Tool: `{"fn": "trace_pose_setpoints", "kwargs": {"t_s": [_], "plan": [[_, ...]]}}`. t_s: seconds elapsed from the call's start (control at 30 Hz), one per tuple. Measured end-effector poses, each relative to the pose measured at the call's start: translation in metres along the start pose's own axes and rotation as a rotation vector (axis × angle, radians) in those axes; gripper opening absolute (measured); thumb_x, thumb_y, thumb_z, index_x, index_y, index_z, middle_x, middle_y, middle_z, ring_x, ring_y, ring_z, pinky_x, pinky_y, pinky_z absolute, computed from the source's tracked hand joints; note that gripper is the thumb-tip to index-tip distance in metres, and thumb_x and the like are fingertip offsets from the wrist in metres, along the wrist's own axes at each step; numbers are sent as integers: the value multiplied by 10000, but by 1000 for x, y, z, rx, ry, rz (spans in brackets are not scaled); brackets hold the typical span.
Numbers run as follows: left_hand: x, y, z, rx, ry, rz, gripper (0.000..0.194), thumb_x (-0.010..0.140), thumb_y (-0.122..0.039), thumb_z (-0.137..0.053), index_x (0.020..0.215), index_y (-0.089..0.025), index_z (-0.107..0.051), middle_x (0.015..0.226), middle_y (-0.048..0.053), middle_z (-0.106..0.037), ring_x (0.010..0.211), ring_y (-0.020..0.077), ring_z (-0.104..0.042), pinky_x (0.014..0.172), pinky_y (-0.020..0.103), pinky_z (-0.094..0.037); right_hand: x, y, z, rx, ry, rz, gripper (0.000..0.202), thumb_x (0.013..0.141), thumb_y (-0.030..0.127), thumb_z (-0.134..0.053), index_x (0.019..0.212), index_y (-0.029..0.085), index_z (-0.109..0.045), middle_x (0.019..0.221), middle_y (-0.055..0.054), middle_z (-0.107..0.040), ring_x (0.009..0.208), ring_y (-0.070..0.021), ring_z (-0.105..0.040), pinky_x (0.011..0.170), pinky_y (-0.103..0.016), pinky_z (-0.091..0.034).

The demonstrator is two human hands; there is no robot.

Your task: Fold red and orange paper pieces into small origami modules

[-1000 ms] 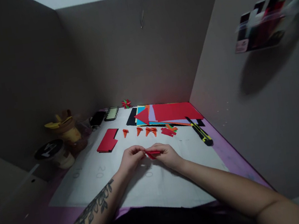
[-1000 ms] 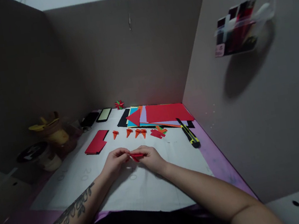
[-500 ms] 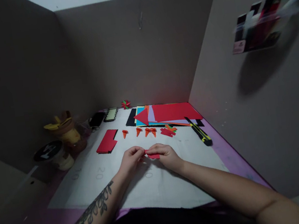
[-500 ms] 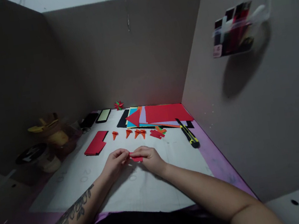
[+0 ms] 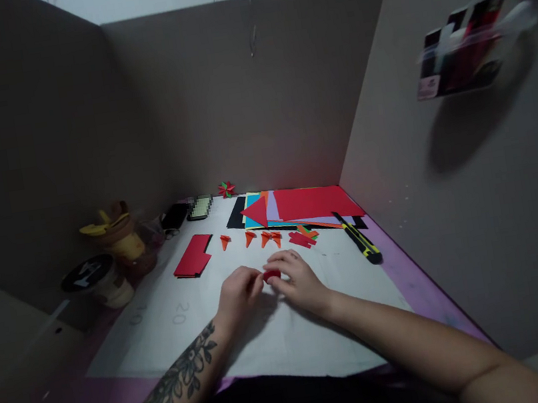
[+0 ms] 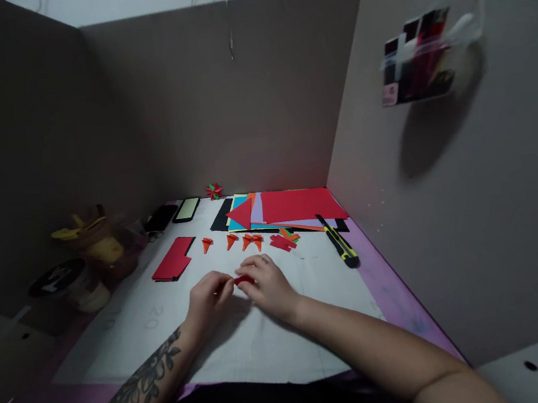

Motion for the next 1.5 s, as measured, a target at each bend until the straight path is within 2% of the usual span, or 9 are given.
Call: {"fn": "trace_pose_setpoints", "kwargs": {"t_s": [0.07, 0.17, 0.33, 0.4, 0.63, 1.0, 1.2, 1.37, 1.5], "plan": [[-4, -11, -7, 81, 59, -101, 158, 825, -241, -510, 767, -192, -649, 735, 51, -640, 683, 154, -559, 685, 267, -423, 0, 5, -6, -37, 58, 22, 159, 787, 153, -563, 856, 225, -686, 878, -55, -622, 884, -201, -545, 819, -357, -441], [-6, -16, -13, 114, 91, -155, 176, 856, -236, -477, 807, -195, -640, 774, 64, -643, 736, 167, -574, 718, 279, -435, 2, -2, -8, 65, 63, -55, 142, 768, 126, -556, 752, 208, -671, 785, -32, -603, 768, -167, -563, 723, -306, -454], [-2, -9, -9, 12, 66, -82, 139, 831, -266, -549, 912, -193, -635, 884, 67, -650, 796, 169, -575, 681, 257, -445, -1, -33, -11, 428, 3, -361, 36, 731, 202, -616, 744, 178, -640, 705, -6, -624, 643, -135, -575, 617, -260, -454], [-2, -7, -8, -29, 81, -66, 156, 831, -276, -557, 935, -196, -642, 907, 67, -653, 803, 165, -576, 672, 249, -447, -3, -38, -12, 533, -14, -416, 54, 703, 197, -634, 751, 174, -635, 668, 5, -628, 622, -130, -573, 606, -254, -453], [-2, -8, -3, -91, 47, -37, 146, 829, -287, -571, 865, -195, -679, 826, 61, -670, 711, 150, -569, 592, 237, -415, -3, -36, -11, 607, -26, -391, 86, 674, 210, -672, 749, 174, -652, 702, -10, -655, 678, -147, -606, 661, -281, -483], [-2, -8, 1, -134, 11, -22, 132, 806, -295, -592, 809, -209, -693, 768, 49, -671, 651, 145, -550, 630, 256, -413, -4, -31, -12, 578, 3, -384, 75, 690, 232, -659, 744, 180, -650, 703, -11, -655, 690, -153, -611, 682, -292, -489], [-3, -10, 1, -69, 25, -61, 125, 805, -261, -574, 758, -197, -670, 705, 36, -632, 625, 136, -525, 626, 250, -399, -6, -33, -9, 517, -44, -349, 122, 748, 269, -621, 839, 188, -626, 760, -14, -629, 711, -150, -594, 671, -283, -475], [-3, -11, -1, -50, 44, -53, 142, 816, -266, -544, 743, -195, -643, 690, 30, -605, 630, 136, -514, 629, 253, -394, -3, -24, 3, 359, -80, -227, 83, 785, 249, -583, 749, 184, -618, 746, -18, -590, 717, -149, -553, 669, -274, -442], [-4, -11, -10, 20, 123, -59, 138, 809, -238, -511, 741, -187, -620, 707, 30, -595, 665, 141, -513, 645, 256, -393, -3, -19, 3, 288, -56, -218, 113, 796, 239, -559, 699, 184, -573, 700, -2, -553, 681, -139, -514, 644, -259, -424]]}}
Point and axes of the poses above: each hand's wrist, its own x-axis towards the middle knuckle, its own z-axis out of the back of the hand, y = z × x, the point moved 8 cm from there along x, towards the middle knuckle
